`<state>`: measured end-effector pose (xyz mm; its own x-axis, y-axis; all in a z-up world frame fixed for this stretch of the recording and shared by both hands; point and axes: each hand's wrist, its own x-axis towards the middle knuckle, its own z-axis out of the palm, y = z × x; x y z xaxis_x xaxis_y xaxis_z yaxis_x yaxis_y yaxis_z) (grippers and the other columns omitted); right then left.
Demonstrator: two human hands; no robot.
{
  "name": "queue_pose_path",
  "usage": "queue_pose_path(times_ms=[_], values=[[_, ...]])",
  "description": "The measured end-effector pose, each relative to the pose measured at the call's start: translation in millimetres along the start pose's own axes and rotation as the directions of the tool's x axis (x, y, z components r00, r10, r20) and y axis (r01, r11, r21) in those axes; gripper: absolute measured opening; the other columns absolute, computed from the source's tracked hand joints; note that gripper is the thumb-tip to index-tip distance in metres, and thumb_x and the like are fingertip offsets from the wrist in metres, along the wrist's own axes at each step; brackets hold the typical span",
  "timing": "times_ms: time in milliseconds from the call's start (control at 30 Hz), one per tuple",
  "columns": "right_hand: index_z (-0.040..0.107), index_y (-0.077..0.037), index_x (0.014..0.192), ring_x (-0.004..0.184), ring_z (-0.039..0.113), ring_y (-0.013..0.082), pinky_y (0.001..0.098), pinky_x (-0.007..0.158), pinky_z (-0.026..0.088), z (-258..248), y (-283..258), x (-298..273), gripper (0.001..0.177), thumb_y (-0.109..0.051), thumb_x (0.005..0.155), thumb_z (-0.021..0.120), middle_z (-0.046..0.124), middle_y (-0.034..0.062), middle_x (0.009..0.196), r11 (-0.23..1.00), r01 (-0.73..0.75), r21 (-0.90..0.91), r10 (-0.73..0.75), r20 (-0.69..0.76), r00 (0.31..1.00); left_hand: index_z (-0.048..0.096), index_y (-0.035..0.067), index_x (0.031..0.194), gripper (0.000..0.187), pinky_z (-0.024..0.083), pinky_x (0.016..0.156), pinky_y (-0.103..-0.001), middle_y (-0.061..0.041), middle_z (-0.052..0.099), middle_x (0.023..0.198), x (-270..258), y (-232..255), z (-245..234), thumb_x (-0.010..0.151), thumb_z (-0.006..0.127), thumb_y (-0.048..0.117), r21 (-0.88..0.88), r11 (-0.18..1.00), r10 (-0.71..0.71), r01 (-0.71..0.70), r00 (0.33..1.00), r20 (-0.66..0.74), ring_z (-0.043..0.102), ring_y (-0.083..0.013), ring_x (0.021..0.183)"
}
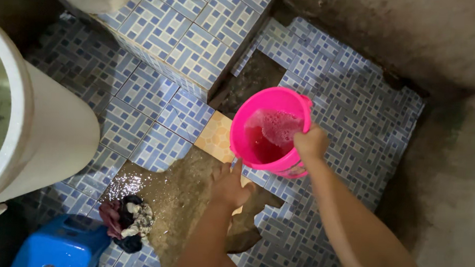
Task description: The person adjusts buttons and lids on a washing machine, wraps an electrical wire with white material, and then prepares a bucket of soapy water to scrub a tiled floor with a cloth.
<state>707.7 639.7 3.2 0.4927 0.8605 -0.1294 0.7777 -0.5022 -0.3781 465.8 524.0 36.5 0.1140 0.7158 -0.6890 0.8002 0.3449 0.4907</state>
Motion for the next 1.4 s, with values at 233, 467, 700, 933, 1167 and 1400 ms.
queue_pose_path(times_ms=[233,467,700,933,1167,1400], values=[[0.079,-0.009,0.092,0.084,0.074,0.0403,0.048,0.079,0.057,-13,1,18,0.024,-0.017,0.071,0.07,0.074,0.0208,0.085,0.994,0.015,0.106,-0.007,-0.069,0.998,0.031,0.022,0.158,0.088,0.02,0.121,-0.051,-0.014,0.026,0.164,25,26,-14,0.083,0.068,0.049,0.04,0.997,0.066,-0.065,0.997,-0.029,0.016,-0.039,0.153],[0.078,-0.009,0.09,0.084,0.073,0.0416,0.0508,0.078,0.057,-13,-36,51,0.023,-0.022,0.073,0.071,0.074,0.0222,0.085,0.996,-0.062,0.067,0.071,-0.131,0.989,0.033,0.022,0.157,0.082,0.018,0.121,-0.059,-0.016,0.033,0.16,31,30,-80,0.088,0.066,0.05,0.172,0.973,0.173,-0.151,0.978,-0.119,0.025,-0.0377,0.151],[0.079,-0.01,0.098,0.092,0.069,0.0474,0.0548,0.084,0.054,-35,-147,68,0.03,-0.014,0.073,0.062,0.074,0.0237,0.091,0.993,0.072,0.095,-0.059,-0.137,0.989,0.038,0.021,0.153,0.072,0.02,0.119,-0.061,-0.016,0.035,0.159,64,20,-174,0.09,0.064,0.046,0.191,0.963,0.239,-0.192,0.935,-0.262,0.028,-0.0385,0.148],[0.075,-0.005,0.102,0.091,0.073,0.0445,0.0532,0.084,0.056,-65,-276,108,0.033,-0.017,0.075,0.061,0.074,0.024,0.094,0.983,-0.099,0.158,0.109,-0.052,0.993,0.036,0.017,0.153,0.074,0.018,0.119,-0.063,-0.013,0.035,0.157,96,20,-277,0.089,0.064,0.042,0.196,0.953,0.275,-0.23,0.928,-0.25,0.025,-0.0385,0.149],[0.075,-0.005,0.1,0.098,0.068,0.0465,0.0532,0.089,0.052,-61,-387,170,0.031,-0.022,0.077,0.063,0.072,0.0253,0.1,0.986,-0.086,0.141,0.11,-0.174,0.979,0.037,0.02,0.153,0.071,0.017,0.12,-0.062,-0.014,0.037,0.156,135,46,-371,0.089,0.064,0.037,0.207,0.96,0.24,-0.189,0.937,-0.256,0.026,-0.0387,0.149],[0.073,-0.002,0.096,0.102,0.068,0.0458,0.0508,0.093,0.052,-32,-474,268,0.027,-0.019,0.077,0.064,0.073,0.0263,0.101,0.981,-0.05,0.188,0.083,-0.171,0.982,0.036,0.021,0.155,0.07,0.019,0.118,-0.064,-0.016,0.032,0.161,230,70,-425,0.092,0.061,0.04,0.112,0.966,0.259,-0.234,0.9,-0.351,0.025,-0.0388,0.15]])
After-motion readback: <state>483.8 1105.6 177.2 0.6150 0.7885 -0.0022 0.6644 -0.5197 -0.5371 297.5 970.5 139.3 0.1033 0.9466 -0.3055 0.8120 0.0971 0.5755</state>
